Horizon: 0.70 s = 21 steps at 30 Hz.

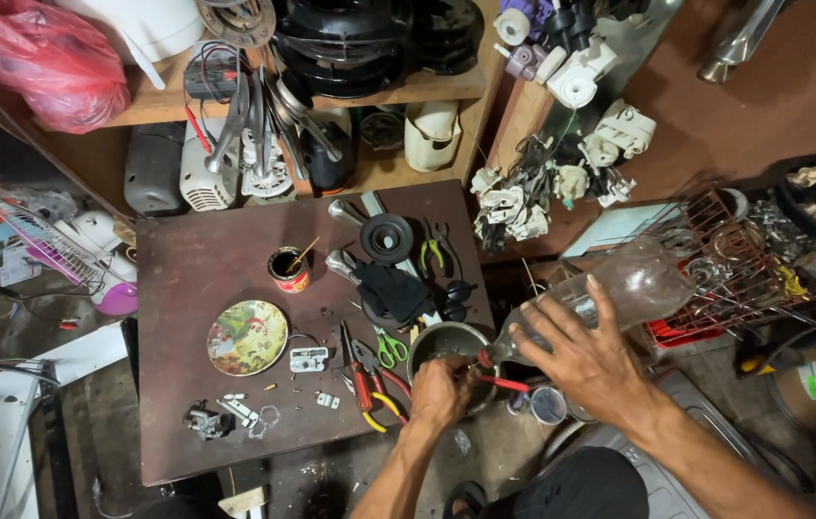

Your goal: The person uses a red-handled tool to stir a small metal part in a bowl of liquid, then wipes the part with a black cloth. They repeat this process with another small metal part, wiping each one thoroughly before placing them on the table.

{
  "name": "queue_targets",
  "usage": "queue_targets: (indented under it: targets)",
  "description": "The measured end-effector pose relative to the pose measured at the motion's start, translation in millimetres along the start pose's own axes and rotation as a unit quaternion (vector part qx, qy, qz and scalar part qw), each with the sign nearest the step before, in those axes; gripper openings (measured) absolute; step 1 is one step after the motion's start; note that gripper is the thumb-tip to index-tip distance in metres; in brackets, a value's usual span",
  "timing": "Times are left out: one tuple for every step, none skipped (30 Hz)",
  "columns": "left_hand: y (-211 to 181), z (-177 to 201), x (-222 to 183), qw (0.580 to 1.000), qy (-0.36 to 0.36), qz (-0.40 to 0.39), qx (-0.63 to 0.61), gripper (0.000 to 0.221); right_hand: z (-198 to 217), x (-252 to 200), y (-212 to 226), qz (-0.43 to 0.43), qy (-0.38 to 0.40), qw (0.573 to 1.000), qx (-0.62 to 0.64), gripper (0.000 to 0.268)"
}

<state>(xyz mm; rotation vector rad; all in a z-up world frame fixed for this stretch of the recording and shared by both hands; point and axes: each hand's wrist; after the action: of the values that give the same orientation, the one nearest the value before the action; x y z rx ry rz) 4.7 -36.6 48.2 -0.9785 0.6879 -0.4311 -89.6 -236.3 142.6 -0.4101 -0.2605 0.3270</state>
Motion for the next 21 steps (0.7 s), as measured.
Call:
queue_targets:
  targets:
    - [-0.6,1.4,-0.4,1.0,0.0,0.0,0.0,0.019,-1.1,-1.1,-0.3,0.0,0.0,1.0,0.0,0.082]
    - [-1.1,2.8,-1.3,1.0,-0.004,-0.007,-0.015,0.02,-2.1,-2.4,-0.1,-0.006,0.0,1.0,-0.001,0.087]
    - [-1.6,4.2,-2.2,0.999,-0.007,-0.013,-0.03,0.022,-3.2,-3.8,0.1,-0.013,0.001,1.0,-0.002,0.093]
    - [-1.2,5.5,-2.7,0.999,-0.007,-0.014,-0.029,0.022,-2.4,-6.8,1.2,-0.013,0.0,1.0,-0.002,0.093]
    - [-0.8,6.8,-3.3,0.999,-0.016,-0.023,-0.028,0.02,-1.6,-9.7,2.4,-0.033,0.002,0.999,0.011,0.101]
    - [-0.3,8.5,-4.0,0.999,-0.026,-0.032,-0.027,0.019,-0.8,-12.2,3.6,-0.052,0.003,0.998,0.024,0.108]
    - [1.4,8.3,-4.4,0.999,-0.027,-0.032,-0.027,0.019,-3.2,-16.2,5.0,-0.052,0.002,0.998,0.025,0.108]
    - [3.1,8.8,-4.4,0.998,-0.04,-0.039,-0.013,0.021,-6.0,-19.2,6.1,-0.102,-0.014,0.993,0.052,0.094]
    - [4.8,9.3,-4.4,0.998,-0.053,-0.046,0.001,0.023,-8.8,-22.2,7.1,-0.152,-0.03,0.985,0.079,0.083]
    - [7.8,9.2,-3.3,0.998,-0.053,-0.045,0.002,0.023,-18.6,-28.2,9.2,-0.151,-0.031,0.985,0.079,0.083]
    - [10.8,9.0,-2.2,0.996,-0.062,-0.057,0.028,0.027,-28.5,-34.3,11.2,-0.209,-0.047,0.97,0.115,0.087]
    - [13.8,9.3,-0.8,0.994,-0.07,-0.069,0.056,0.031,-38.6,-40.3,13.7,-0.268,-0.063,0.95,0.151,0.093]
    - [12.9,9.7,-0.8,0.993,-0.07,-0.069,0.058,0.031,-35.9,-38.1,18.1,-0.268,-0.064,0.949,0.151,0.093]
    - [12.3,10.2,-1.2,0.993,-0.075,-0.074,0.059,0.028,-33.5,-35.7,22.9,-0.324,-0.087,0.917,0.216,0.095]
    - [11.7,10.7,-1.6,0.992,-0.08,-0.079,0.06,0.025,-31.1,-33.3,27.6,-0.377,-0.11,0.877,0.279,0.096]
    - [12.4,11.1,-1.6,0.992,-0.083,-0.078,0.062,0.025,-26.0,-23.6,30.3,-0.375,-0.112,0.876,0.281,0.096]
    - [13.1,11.6,-1.3,0.988,-0.087,-0.098,0.079,0.027,-21.0,-13.8,32.9,-0.451,-0.08,0.801,0.385,0.1]
    - [14.7,12.4,-2.3,0.984,-0.091,-0.115,0.097,0.028,-15.8,-4.1,36.9,-0.515,-0.044,0.707,0.482,0.104]
    - [17.7,11.5,-1.0,0.984,-0.093,-0.112,0.099,0.028,-6.8,15.2,32.7,-0.514,-0.044,0.706,0.486,0.104]
    - [21.2,9.5,0.7,0.976,-0.102,-0.138,0.134,0.011,2.0,33.4,28.6,-0.516,-0.045,0.689,0.507,0.109]
    - [25.1,8.0,3.2,0.966,-0.111,-0.164,0.168,0.009,10.1,52.3,24.3,-0.518,-0.046,0.672,0.527,0.115]
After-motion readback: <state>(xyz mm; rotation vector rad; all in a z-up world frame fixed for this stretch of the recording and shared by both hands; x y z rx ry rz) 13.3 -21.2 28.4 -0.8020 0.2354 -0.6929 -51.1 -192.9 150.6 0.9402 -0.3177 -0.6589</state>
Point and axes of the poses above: each hand's wrist, its own x-axis towards the middle knuckle, its own z-axis out of the back of the hand, y = z × x, and after that the axes turned 1 degree about y, right-handed
